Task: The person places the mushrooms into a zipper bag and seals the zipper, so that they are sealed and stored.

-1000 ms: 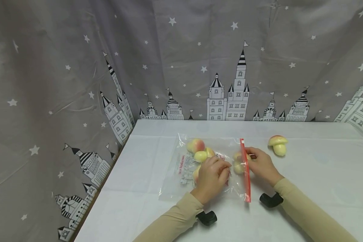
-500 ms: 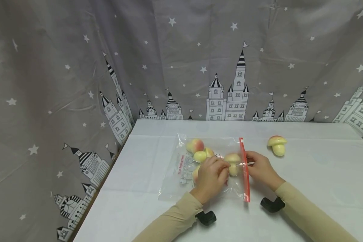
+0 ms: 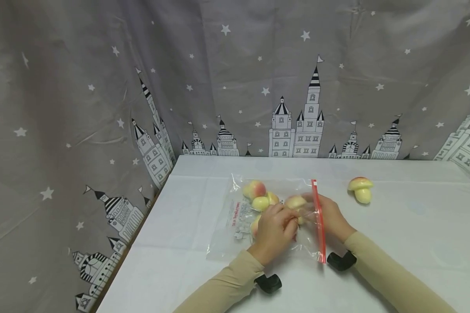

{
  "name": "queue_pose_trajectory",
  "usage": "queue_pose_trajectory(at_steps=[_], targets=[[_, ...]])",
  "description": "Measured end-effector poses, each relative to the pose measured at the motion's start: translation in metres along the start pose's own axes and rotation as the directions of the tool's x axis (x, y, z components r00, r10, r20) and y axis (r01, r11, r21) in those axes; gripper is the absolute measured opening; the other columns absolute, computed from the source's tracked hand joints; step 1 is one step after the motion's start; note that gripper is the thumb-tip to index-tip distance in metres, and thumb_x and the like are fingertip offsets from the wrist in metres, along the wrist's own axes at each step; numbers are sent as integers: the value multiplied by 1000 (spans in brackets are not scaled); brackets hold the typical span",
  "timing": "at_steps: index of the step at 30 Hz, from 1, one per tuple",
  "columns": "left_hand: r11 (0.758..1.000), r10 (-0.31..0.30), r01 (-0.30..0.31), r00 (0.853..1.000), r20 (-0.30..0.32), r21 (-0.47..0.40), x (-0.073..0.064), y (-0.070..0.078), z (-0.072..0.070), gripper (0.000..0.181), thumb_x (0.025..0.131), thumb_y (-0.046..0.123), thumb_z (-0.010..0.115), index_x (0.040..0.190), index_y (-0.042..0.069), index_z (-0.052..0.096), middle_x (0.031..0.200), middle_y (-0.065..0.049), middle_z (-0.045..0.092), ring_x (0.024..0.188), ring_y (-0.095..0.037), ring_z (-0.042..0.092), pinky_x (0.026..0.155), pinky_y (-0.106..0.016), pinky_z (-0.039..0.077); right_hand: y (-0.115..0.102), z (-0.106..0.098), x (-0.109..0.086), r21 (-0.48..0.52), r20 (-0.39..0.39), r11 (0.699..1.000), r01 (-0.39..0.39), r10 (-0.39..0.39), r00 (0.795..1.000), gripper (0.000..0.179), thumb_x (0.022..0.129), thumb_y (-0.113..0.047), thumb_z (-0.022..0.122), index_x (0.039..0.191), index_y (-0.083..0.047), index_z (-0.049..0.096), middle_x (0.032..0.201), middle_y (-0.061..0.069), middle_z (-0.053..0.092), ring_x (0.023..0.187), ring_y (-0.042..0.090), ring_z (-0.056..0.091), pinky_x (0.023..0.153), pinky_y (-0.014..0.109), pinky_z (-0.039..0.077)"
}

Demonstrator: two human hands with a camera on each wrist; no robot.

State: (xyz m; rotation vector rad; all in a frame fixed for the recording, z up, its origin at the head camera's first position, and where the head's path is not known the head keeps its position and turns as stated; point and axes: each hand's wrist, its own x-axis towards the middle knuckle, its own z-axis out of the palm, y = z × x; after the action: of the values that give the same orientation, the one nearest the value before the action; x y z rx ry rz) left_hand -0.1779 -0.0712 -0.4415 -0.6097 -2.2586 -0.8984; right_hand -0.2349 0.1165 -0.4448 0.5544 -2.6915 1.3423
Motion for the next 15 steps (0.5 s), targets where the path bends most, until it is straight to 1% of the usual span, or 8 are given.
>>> queue_pose_trajectory(at_steps=[4,7,12,15], targets=[[1000,15,-15,1000,-5,6,0,-1,1,10,83,10,71,89,15,77,89,1,72,81,-17,63,76,-27,49,-1,5,2,83,1,996,20,-20,1000,51,87,-6,75,133,9,58,122,30,68,108,45,69,95,51,56],[1000,18,-18,1000,-8,8,-1,-1,2,10,82,10,71,88,14,77,89,0,71,79,-18,62,74,-28,49,-3,8,3,122,-6,992,27,-26,1000,49,88,-5,73,132,9,58,120,31,68,107,46,69,93,50,57],[1000,12,-12,1000,-7,14,-1,-1,1,11,82,9,71,89,15,78,88,1,71,78,-17,61,72,-27,48,-7,13,5,140,-6,990,3,-3,1000,48,90,-10,72,133,6,58,122,30,68,110,45,68,94,50,55],[1000,13,-13,1000,-12,14,-1,-1,1,12,83,9,70,89,15,78,88,1,71,79,-17,62,72,-28,48,-10,16,5,155,1,988,-10,10,1000,48,91,-10,71,134,7,57,124,32,66,113,47,66,96,53,55]])
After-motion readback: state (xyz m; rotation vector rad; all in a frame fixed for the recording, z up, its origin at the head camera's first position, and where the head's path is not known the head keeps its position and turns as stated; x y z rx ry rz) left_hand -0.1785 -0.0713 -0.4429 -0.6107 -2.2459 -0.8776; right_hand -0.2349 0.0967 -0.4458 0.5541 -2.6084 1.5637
